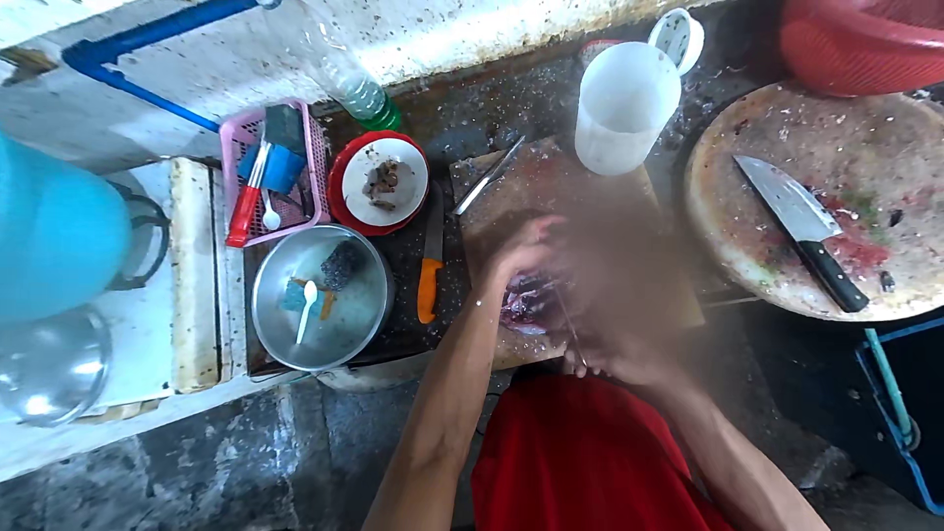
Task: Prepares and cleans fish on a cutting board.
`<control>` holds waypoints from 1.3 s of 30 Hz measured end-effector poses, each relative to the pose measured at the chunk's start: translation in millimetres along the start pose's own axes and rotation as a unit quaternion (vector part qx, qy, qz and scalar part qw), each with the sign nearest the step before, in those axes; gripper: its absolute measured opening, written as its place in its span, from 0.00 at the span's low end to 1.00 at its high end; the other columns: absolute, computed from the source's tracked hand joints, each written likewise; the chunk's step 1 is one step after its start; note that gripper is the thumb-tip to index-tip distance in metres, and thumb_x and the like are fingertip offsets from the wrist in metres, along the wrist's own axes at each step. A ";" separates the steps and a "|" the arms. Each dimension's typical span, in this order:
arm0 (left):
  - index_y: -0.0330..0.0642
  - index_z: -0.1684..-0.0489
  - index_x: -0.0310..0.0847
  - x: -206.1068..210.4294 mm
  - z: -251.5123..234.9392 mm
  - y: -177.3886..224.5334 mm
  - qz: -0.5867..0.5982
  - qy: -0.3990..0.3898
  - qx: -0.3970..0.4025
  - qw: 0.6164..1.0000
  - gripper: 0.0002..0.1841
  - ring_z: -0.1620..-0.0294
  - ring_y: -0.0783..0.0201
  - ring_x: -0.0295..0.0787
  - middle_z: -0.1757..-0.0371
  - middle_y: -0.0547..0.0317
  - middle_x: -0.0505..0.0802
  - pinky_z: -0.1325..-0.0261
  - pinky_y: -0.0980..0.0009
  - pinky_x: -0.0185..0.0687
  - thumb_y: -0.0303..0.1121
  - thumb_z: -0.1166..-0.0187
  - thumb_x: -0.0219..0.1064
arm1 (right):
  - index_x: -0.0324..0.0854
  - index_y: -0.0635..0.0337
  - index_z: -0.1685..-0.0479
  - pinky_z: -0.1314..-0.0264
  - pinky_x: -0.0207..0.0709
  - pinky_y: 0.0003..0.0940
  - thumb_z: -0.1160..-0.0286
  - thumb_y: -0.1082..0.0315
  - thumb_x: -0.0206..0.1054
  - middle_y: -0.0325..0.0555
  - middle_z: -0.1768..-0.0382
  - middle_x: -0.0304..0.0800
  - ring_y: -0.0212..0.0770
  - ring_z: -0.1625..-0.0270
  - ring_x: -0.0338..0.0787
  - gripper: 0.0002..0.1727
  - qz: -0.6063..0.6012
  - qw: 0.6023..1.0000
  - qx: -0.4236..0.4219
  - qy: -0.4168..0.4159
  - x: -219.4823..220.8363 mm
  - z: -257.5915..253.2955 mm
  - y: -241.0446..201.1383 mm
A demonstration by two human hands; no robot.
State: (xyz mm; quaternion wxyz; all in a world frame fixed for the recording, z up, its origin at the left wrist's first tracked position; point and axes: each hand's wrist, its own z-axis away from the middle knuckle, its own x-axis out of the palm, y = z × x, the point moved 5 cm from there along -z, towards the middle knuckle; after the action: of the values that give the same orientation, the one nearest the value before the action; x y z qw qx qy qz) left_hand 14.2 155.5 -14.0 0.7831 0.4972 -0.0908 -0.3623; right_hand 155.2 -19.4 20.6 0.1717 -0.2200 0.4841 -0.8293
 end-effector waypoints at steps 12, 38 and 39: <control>0.44 0.20 0.73 -0.4 0.4 3.1 0.002 0.016 -0.003 1.000 0.30 0.53 0.59 0.91 0.44 0.44 0.93 0.47 0.59 0.86 0.21 0.25 0.68 | 0.78 0.68 0.36 0.70 0.88 0.32 0.22 0.66 0.71 0.47 0.60 0.95 0.38 0.68 0.93 0.21 -0.090 0.992 -0.078 0.038 -4.3 -17.2 -5.7; 0.45 0.20 0.74 -3.3 -1.7 -5.8 -0.007 0.022 0.005 1.000 0.28 0.48 0.57 0.92 0.41 0.44 0.93 0.43 0.57 0.86 0.22 0.23 0.66 | 0.78 0.70 0.36 0.70 0.88 0.33 0.20 0.66 0.68 0.50 0.59 0.96 0.40 0.68 0.94 0.19 -0.139 0.985 -0.082 0.065 8.3 -13.3 1.1; 0.45 0.20 0.74 -3.3 -1.5 -7.8 -0.009 0.021 0.006 1.000 0.29 0.47 0.56 0.92 0.40 0.44 0.92 0.41 0.56 0.86 0.21 0.24 0.66 | 0.78 0.69 0.35 0.70 0.87 0.32 0.22 0.66 0.71 0.48 0.60 0.96 0.38 0.68 0.93 0.21 -0.094 0.988 -0.092 0.078 10.2 -0.3 -9.5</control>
State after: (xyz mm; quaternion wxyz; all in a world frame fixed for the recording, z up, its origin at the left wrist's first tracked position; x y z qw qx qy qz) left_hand 8.8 156.8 -20.6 0.7782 0.5106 -0.0719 -0.3585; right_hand 145.8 -19.7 30.8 0.0336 -0.2145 0.5475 -0.8082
